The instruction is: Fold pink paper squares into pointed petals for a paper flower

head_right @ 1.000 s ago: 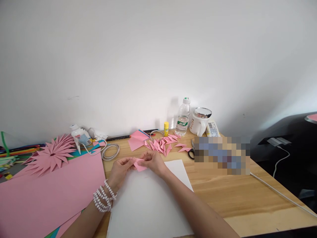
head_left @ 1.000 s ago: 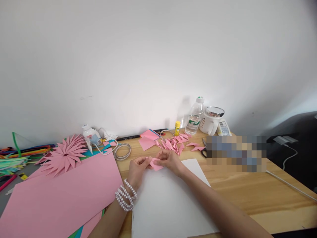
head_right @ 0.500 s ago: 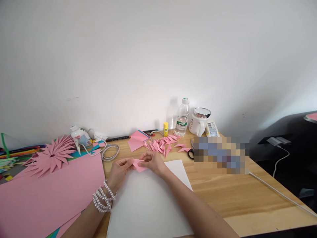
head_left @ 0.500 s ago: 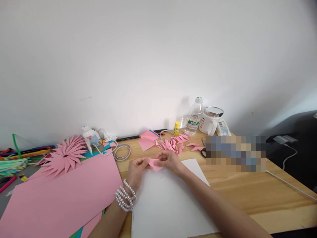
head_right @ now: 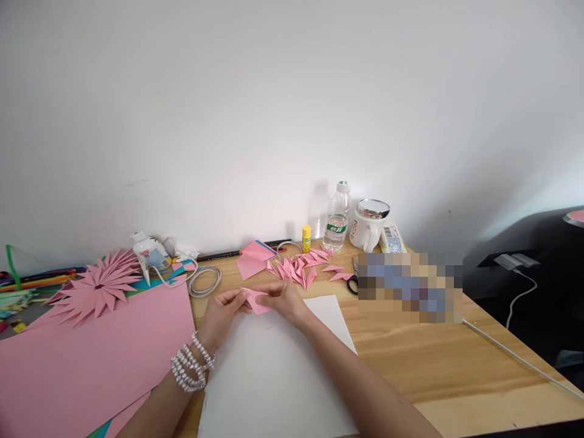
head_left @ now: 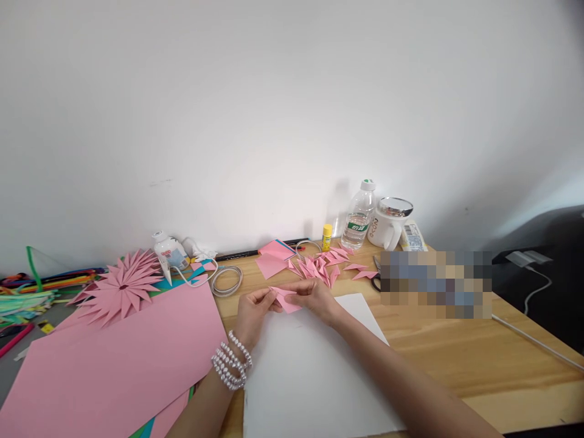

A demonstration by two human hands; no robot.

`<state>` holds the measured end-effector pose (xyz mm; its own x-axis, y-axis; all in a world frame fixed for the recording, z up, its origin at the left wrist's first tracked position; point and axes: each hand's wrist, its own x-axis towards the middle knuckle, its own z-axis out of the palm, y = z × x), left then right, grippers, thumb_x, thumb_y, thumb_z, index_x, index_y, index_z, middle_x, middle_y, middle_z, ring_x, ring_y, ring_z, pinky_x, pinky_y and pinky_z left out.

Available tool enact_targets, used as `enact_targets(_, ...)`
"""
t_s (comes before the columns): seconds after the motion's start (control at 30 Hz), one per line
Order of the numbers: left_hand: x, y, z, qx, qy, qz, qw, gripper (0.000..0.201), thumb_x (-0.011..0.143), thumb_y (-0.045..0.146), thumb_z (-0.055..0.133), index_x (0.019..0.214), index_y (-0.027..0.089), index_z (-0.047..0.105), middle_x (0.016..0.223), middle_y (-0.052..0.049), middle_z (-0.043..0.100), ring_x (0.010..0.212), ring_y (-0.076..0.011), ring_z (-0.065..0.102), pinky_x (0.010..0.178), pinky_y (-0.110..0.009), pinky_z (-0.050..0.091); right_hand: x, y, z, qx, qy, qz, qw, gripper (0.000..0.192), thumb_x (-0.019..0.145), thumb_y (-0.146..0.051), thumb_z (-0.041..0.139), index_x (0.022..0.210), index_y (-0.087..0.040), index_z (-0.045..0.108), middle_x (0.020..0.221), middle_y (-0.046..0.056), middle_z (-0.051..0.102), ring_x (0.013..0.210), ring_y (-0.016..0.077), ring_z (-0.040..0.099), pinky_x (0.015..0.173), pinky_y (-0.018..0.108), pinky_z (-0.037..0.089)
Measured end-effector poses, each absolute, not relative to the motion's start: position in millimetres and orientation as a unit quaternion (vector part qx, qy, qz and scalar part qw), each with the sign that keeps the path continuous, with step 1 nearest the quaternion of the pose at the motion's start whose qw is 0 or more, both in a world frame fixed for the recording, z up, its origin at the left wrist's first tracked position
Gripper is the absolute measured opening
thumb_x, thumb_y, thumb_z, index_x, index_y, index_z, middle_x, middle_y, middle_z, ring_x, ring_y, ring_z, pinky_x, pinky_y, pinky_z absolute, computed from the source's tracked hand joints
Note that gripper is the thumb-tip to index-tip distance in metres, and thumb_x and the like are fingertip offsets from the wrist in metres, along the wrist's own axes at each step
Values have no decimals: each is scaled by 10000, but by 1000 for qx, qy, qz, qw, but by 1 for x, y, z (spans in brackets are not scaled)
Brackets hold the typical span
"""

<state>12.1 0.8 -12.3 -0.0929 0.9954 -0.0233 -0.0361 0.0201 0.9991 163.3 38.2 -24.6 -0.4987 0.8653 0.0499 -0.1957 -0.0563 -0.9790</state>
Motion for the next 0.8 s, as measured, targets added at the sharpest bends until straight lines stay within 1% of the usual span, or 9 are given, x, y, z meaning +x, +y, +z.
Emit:
enact_targets(0.1, 14, 0, -9, 469, 530, 517, 482, 282, 663, 371, 600, 557, 111, 628, 499, -25, 598, 465, -126, 543, 517, -254, 462, 164, 39, -26, -324, -556, 650, 404, 443, 491, -375, 727, 874, -157, 679, 807, 57, 687, 756, 210, 609, 751, 352, 454)
enact_targets(0.27, 14, -1, -6, 453, 515, 505, 525, 338, 692, 419, 559, 612, 101, 644, 583, -63, 637, 557, -164, 587, 565, -283, 488, 163, 38, -26, -319, -561, 655, 393, 448, 495, -373, 726, 886, -161, 676, 819, 61, 688, 722, 202, 615, 730, 343, 465)
enact_targets(0.5, 11, 1, -8, 436, 508, 499, 550, 309, 657, 396, 604, 552, 105, 623, 543, -45, 624, 503, -136, 570, 562, -261, 476, 163, 39, -29, -312, -566, 661, 381, 501, 494, -387, 723, 931, -150, 658, 785, 59, 690, 711, 199, 615, 724, 344, 463)
enact_targets(0.73, 11, 0, -9, 441, 514, 503, 537, 319, 651, 401, 608, 549, 99, 618, 530, -49, 620, 488, -132, 558, 546, -252, 460, 164, 40, -30, -317, -565, 667, 367, 508, 484, -385, 727, 926, -142, 661, 764, 57, 687, 707, 197, 610, 705, 334, 466)
enact_targets(0.8, 11, 0, -8, 440, 501, 500, 553, 340, 670, 420, 587, 573, 95, 625, 555, -62, 627, 509, -136, 563, 556, -255, 460, 164, 39, -28, -317, -563, 667, 371, 497, 494, -380, 724, 927, -144, 661, 763, 55, 686, 706, 195, 608, 708, 334, 463)
